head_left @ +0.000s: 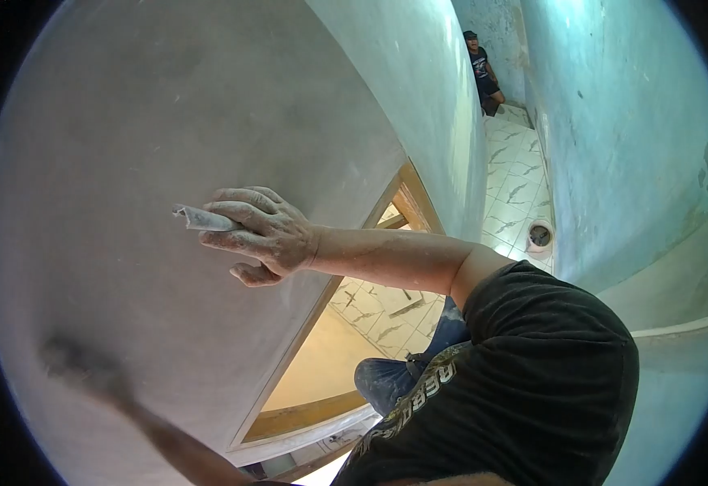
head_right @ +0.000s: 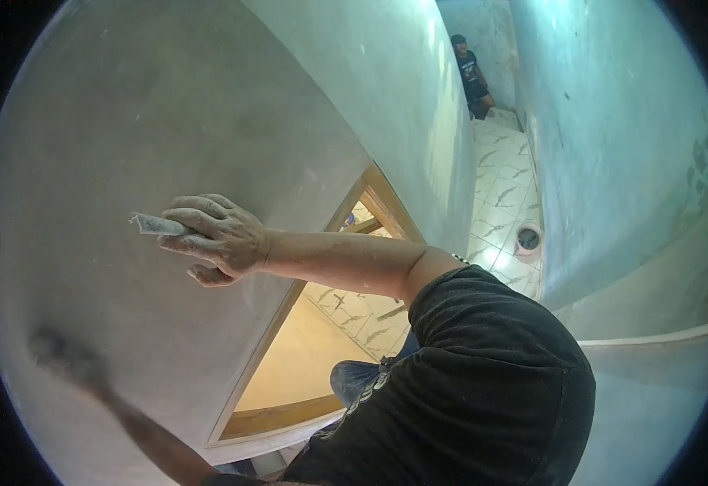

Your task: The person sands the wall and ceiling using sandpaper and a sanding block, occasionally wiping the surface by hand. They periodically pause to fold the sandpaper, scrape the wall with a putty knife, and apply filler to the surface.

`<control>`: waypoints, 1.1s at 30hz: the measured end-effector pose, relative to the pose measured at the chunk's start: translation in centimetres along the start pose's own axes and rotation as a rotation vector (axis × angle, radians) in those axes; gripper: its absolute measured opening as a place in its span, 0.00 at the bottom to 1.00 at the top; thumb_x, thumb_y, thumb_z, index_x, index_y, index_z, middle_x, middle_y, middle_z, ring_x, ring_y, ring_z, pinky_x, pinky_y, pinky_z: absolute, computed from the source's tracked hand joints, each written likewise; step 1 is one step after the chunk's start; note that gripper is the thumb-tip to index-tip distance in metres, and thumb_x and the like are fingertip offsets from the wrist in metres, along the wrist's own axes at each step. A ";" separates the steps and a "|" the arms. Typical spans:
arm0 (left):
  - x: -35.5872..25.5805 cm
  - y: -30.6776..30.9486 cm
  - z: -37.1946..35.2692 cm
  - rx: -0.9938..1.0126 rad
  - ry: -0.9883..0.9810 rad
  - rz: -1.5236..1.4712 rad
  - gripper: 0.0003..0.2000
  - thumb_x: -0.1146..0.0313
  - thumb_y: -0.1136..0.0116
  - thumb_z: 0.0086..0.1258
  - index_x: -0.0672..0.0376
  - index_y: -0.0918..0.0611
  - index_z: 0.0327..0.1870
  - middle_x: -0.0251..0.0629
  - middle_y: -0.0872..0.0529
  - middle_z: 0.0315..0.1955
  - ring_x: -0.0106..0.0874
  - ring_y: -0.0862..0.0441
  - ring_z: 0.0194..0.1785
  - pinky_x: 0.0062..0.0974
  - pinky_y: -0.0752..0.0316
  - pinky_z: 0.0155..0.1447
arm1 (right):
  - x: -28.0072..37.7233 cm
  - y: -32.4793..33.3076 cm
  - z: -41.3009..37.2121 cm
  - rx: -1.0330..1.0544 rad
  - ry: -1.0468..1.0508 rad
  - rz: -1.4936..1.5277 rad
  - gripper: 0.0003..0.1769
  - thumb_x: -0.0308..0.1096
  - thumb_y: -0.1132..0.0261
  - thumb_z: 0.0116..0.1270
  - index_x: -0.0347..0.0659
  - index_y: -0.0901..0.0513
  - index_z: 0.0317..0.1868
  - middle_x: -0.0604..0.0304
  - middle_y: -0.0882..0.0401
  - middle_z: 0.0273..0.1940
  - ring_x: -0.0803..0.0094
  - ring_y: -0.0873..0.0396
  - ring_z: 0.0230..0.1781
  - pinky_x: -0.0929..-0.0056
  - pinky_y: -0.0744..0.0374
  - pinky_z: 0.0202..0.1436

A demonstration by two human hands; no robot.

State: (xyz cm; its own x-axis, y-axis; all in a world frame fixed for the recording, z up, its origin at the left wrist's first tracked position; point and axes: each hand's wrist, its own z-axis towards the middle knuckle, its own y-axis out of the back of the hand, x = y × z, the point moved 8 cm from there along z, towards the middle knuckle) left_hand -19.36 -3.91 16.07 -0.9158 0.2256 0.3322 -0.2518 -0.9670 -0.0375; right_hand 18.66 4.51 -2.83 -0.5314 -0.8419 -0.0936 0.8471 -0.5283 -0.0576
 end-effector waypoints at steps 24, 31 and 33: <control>-11.7 -3.7 -0.8 0.225 -0.320 0.272 0.20 0.67 0.56 0.74 0.60 0.31 0.66 0.46 0.28 0.62 0.44 0.34 0.67 0.46 0.39 0.69 | -0.5 1.1 0.4 -0.074 -0.013 0.119 0.30 0.48 0.46 0.64 0.56 0.35 0.68 0.49 0.35 0.64 0.50 0.33 0.63 0.49 0.30 0.60; -8.5 -2.1 -1.0 0.235 0.303 0.178 0.21 0.65 0.57 0.75 0.61 0.32 0.66 0.47 0.28 0.61 0.40 0.33 0.67 0.42 0.36 0.68 | -0.3 0.7 0.2 -0.067 -0.038 0.138 0.32 0.47 0.44 0.62 0.55 0.35 0.68 0.50 0.36 0.65 0.51 0.33 0.64 0.49 0.31 0.61; -12.7 -6.0 -6.5 0.430 -0.048 0.519 0.22 0.62 0.60 0.76 0.61 0.35 0.68 0.45 0.31 0.65 0.37 0.35 0.69 0.40 0.38 0.71 | -0.3 1.0 0.0 -0.081 -0.032 0.131 0.32 0.47 0.44 0.62 0.55 0.35 0.68 0.50 0.36 0.65 0.51 0.33 0.64 0.49 0.31 0.61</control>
State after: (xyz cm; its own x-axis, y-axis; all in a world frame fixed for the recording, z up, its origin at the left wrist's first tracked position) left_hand -8.28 -0.21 5.99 -0.8671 -0.2771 0.4140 0.3731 -0.9119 0.1712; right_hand 19.72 4.24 -2.85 -0.4148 -0.9069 -0.0738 0.9059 -0.4040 -0.1269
